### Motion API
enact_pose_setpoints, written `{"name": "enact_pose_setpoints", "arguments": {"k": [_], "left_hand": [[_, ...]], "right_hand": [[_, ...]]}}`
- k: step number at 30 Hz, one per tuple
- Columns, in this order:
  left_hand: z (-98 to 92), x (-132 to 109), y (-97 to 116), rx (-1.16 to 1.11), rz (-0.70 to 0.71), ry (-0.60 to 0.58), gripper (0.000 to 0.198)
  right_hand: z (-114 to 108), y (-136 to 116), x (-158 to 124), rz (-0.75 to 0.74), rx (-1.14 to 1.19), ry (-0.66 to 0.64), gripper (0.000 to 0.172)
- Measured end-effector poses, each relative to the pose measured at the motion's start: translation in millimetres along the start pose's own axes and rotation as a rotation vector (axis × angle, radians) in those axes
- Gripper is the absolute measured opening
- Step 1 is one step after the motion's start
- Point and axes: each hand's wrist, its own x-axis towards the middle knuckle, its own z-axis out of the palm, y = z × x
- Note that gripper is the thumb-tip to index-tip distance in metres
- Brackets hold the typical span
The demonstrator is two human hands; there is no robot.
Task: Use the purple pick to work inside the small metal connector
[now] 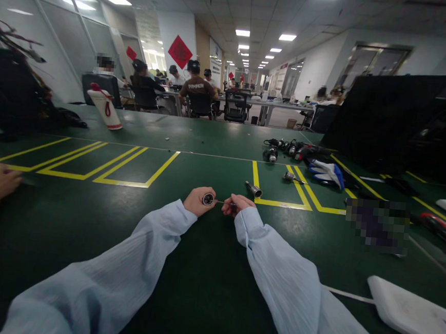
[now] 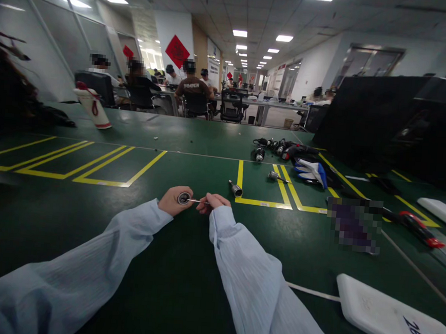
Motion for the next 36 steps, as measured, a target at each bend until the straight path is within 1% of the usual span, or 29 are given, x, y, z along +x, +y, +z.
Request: {"name": "enact_pose_setpoints", "arguments": {"k": [3,6,12,17,23,28,32,36], "left_hand": [[0.9,0.0,1.8,-0.008,-0.006,0.000,0.009],[3.3,0.0,1.8,0.019,-0.018,0.009,0.006],[4.9,0.4,0.3,0.075,-0.026,-0.005,0.006],[2.0,-0.7,0.5,0.029,-0.044,0.015,0.004],[2.7,-0.8,6.2,-0.041,-0.045,-0.006,0.007],[3.5,0.4,6.2,0.008,-0.052,-0.003,0.004],[2.7,0.3,5.3,0.051,-0.053,-0.015,0.006],[3.0,-0.8,4.5,0.034,-0.045,-0.013,0.006]], "right_hand": [[0.7,-0.6,-0.3,-0.002,0.007,0.004,0.028],[1.0,-0.6,-1.2,-0.024,-0.007,0.018,0.028],[1.4,-0.1,-3.1,-0.044,-0.058,0.030,0.025],[1.0,-1.8,-3.3,-0.021,-0.033,0.014,0.026],[1.4,-3.6,-2.3,-0.012,0.020,-0.012,0.029],[1.1,-3.1,-3.4,-0.042,0.000,0.012,0.027],[1.6,-1.2,-4.0,-0.052,-0.046,0.032,0.026],[0.6,-1.6,-3.6,-0.038,-0.047,0.021,0.026]]}}
